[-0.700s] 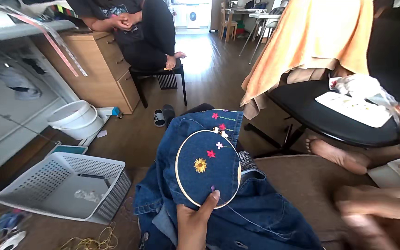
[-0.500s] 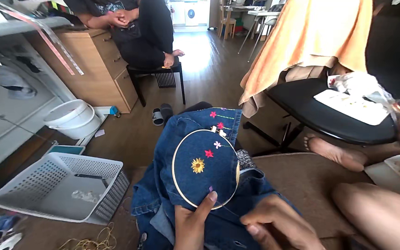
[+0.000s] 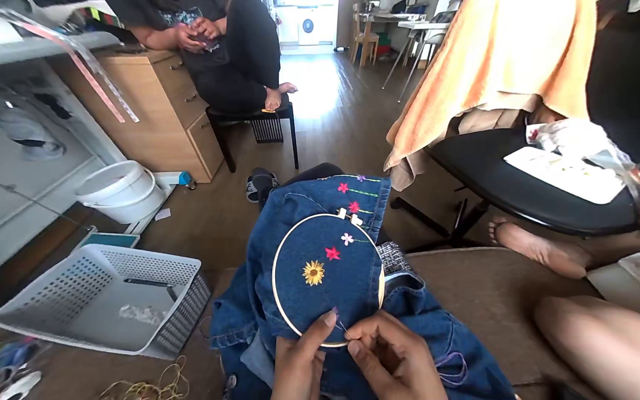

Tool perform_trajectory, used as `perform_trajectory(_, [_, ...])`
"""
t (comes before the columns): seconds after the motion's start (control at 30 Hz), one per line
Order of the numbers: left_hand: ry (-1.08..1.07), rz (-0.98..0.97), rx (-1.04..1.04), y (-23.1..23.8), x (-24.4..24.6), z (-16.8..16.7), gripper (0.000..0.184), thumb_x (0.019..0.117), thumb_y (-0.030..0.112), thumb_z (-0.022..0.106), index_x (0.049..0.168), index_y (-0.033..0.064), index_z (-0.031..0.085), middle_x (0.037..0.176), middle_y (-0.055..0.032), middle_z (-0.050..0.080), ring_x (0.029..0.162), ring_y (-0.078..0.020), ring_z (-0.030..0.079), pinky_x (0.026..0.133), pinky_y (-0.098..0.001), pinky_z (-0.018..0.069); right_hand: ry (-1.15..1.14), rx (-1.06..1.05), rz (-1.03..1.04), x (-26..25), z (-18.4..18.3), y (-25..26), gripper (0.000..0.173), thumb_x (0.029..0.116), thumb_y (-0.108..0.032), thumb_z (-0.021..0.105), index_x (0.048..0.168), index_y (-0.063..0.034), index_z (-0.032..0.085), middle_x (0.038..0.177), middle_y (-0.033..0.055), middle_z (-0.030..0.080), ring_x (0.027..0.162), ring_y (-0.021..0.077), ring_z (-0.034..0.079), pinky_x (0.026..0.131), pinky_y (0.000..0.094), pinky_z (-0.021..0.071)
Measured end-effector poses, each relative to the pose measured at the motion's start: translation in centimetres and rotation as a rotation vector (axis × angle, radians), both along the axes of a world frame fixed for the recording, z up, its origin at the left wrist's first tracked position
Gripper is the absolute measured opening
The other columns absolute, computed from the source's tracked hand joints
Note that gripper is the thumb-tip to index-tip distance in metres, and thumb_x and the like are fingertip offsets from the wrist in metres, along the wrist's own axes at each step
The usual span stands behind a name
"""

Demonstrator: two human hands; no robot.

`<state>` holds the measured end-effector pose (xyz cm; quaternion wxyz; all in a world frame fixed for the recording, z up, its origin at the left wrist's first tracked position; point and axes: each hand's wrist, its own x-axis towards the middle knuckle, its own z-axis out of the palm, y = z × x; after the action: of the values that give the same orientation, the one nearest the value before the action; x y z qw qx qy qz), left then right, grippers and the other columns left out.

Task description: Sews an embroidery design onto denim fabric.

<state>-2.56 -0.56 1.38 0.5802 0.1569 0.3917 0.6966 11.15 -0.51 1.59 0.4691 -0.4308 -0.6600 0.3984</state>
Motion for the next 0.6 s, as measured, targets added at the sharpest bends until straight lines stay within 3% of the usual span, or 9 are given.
perform_trajectory(0.17, [0.036,-0.032,0.023,-0.2,-0.2,-0.5,0.019,0.0893,-0.01,0.055,0.104,0.0001,0.06,0.09,-0.0071,0.077,0.082,-0.0139,0.075,0.08,-0.0324,0.0636,-0.038,0.01,-0.014,0.1,0.0,0.1,0.008,0.0889,0.0,0.067,0.095,0.0022,0.072,0.084,0.006,0.063,0.062,0.0018,0.056,0.056,0.0149,0.0483])
perform_trajectory(0.6, [0.064,0.0,0.126,-0.1,0.1,-1.8,0.029,0.0858,-0.011,0.059,0.111,0.0016,0.054,0.094,-0.0055,0.076,0.086,-0.0132,0.075,0.081,-0.0332,0.0637,-0.062,-0.02,-0.02,0.2,0.2,0.4,0.008,0.085,0.0,0.066,0.091,0.0001,0.072,0.077,0.0032,0.063,0.059,0.0009,0.054,0.053,0.0147,0.0461])
